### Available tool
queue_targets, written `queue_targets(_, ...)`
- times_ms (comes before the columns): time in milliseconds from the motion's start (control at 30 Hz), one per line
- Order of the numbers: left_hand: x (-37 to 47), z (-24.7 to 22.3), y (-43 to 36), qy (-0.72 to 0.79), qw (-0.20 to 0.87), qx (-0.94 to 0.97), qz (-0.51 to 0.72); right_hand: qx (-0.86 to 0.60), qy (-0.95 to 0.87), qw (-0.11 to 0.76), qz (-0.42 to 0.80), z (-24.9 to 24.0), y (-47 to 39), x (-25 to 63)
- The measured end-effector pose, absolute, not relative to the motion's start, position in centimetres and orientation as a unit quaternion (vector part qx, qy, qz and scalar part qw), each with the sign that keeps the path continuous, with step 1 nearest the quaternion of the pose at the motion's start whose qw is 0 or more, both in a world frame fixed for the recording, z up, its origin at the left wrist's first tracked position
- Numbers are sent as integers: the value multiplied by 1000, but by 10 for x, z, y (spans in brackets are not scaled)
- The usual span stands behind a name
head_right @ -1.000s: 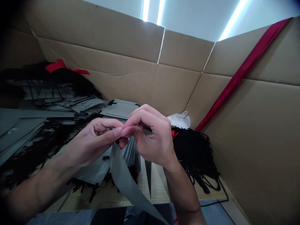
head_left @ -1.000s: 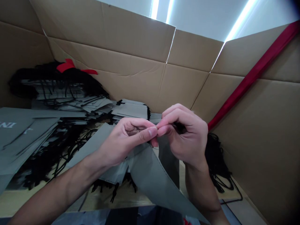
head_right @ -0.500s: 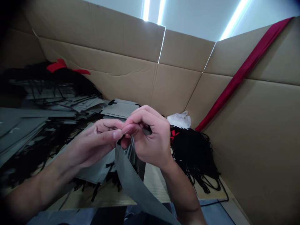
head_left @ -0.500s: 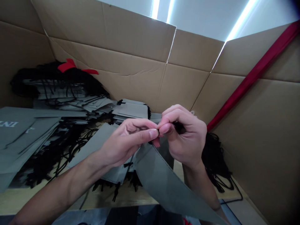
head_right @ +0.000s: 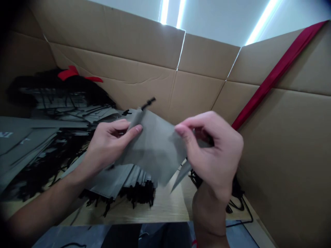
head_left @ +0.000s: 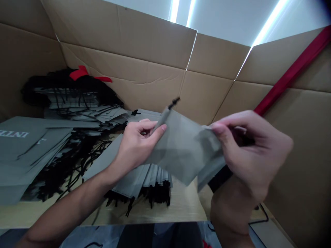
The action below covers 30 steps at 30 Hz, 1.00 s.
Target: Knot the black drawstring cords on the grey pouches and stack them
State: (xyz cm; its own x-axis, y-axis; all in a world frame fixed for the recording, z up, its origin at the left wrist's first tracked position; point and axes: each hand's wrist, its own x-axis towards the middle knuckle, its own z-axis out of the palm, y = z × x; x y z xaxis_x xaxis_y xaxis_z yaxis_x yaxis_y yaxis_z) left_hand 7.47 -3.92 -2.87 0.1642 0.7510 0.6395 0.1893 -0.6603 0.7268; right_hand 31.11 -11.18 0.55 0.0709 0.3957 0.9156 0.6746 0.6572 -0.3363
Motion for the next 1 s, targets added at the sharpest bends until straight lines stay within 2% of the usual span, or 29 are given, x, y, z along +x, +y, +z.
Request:
queue_targets(133, 84, -26, -52, 323, 334, 681, 566, -438, -797, 414, -47, -8, -116, 295)
queue_targets(300, 86, -31, -80, 273, 337, 697, 571, -463, -821, 322, -85, -24, -109, 266)
queue_targets(400, 63, -40, -94, 242, 277, 735, 570, -450, -831, 325, -43, -21, -116, 265)
queue_targets(467, 31, -52, -99, 260, 184, 775, 546, -463, -818, 342, 4, -17, -121, 273)
queue_targets(567, -30, -82, -98, 356, 35, 835, 419, -482, -780, 373, 145, -13, -119, 297)
queue_targets(633, -67, -109, -92, 388, 11, 865, 319, -488, -712, 417, 286, -14, -108, 315)
queue_targets(767, -100, -155, -78, 415, -21, 883, 219, -524, -652, 425, 345, -28, -73, 345)
queue_targets(1000, -87, -171, -68, 444, -53, 866, 221, -582, -581, 389, 415, -71, -36, 366)
